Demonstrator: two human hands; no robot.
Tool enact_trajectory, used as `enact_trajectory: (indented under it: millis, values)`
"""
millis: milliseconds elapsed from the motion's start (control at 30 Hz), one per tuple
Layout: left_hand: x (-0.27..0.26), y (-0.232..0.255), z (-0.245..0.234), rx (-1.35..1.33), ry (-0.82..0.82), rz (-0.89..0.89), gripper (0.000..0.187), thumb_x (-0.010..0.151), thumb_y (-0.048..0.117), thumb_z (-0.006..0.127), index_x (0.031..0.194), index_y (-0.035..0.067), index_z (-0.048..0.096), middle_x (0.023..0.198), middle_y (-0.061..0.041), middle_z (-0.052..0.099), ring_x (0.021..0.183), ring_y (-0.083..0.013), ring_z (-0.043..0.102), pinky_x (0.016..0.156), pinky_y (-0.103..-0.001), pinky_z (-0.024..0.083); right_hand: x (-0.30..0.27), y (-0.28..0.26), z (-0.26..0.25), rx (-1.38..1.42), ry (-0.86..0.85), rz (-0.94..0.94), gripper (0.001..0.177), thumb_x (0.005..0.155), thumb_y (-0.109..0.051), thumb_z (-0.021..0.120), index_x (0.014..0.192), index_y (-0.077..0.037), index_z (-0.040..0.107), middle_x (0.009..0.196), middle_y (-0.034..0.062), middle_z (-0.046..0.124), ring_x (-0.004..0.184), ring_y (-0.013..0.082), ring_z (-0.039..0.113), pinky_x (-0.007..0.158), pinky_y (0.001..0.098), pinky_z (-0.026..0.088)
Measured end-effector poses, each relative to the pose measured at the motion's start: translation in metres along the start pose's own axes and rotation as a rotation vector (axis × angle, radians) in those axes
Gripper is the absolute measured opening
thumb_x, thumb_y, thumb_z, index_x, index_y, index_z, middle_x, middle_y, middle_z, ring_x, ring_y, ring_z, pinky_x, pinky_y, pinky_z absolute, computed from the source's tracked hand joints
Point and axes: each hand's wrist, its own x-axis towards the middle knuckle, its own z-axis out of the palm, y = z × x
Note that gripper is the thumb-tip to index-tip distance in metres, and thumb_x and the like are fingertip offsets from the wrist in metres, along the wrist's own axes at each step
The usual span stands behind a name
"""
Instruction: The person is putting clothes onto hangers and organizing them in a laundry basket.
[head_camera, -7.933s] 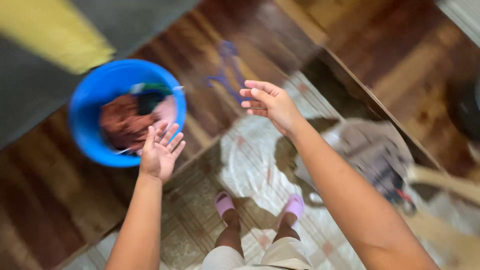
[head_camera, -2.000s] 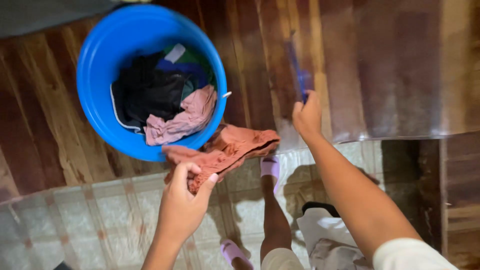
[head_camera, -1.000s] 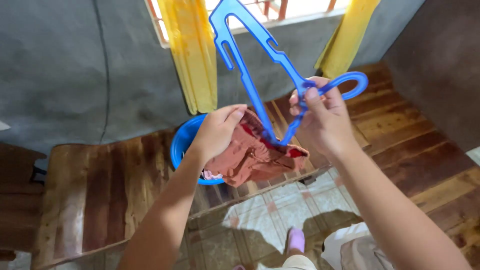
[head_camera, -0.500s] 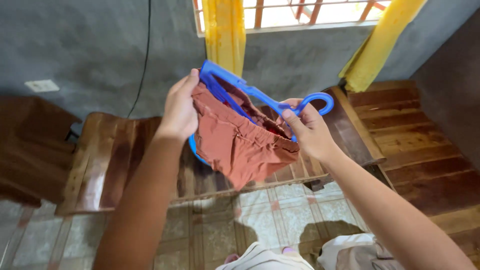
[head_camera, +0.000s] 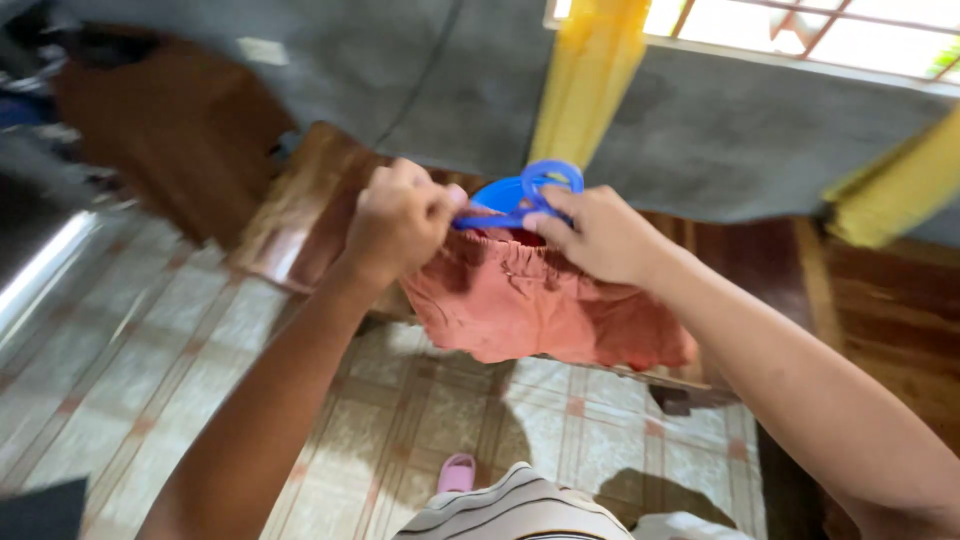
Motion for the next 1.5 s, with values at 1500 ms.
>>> enact_trajectory:
  millis: [1500]
  values:
    - [-0.115, -0.007, -0.249, -0.202, -0.362, -0.598, 0.058, 0.08, 0.043, 0.083, 0.129, 0.016, 0.066, 0.112, -0.005, 0.076, 0.1, -0.0149, 0.07, 0.09, -0.033, 0.054, 0.123, -0.043, 0.101, 0.585, -0.094, -0.207, 0.027, 0.1, -0.023, 0.072, 0.12, -0.006, 0.07, 0.098, 0.0019, 0.067, 0.089, 0.0099, 0.058, 0.08, 0.0281, 0.05]
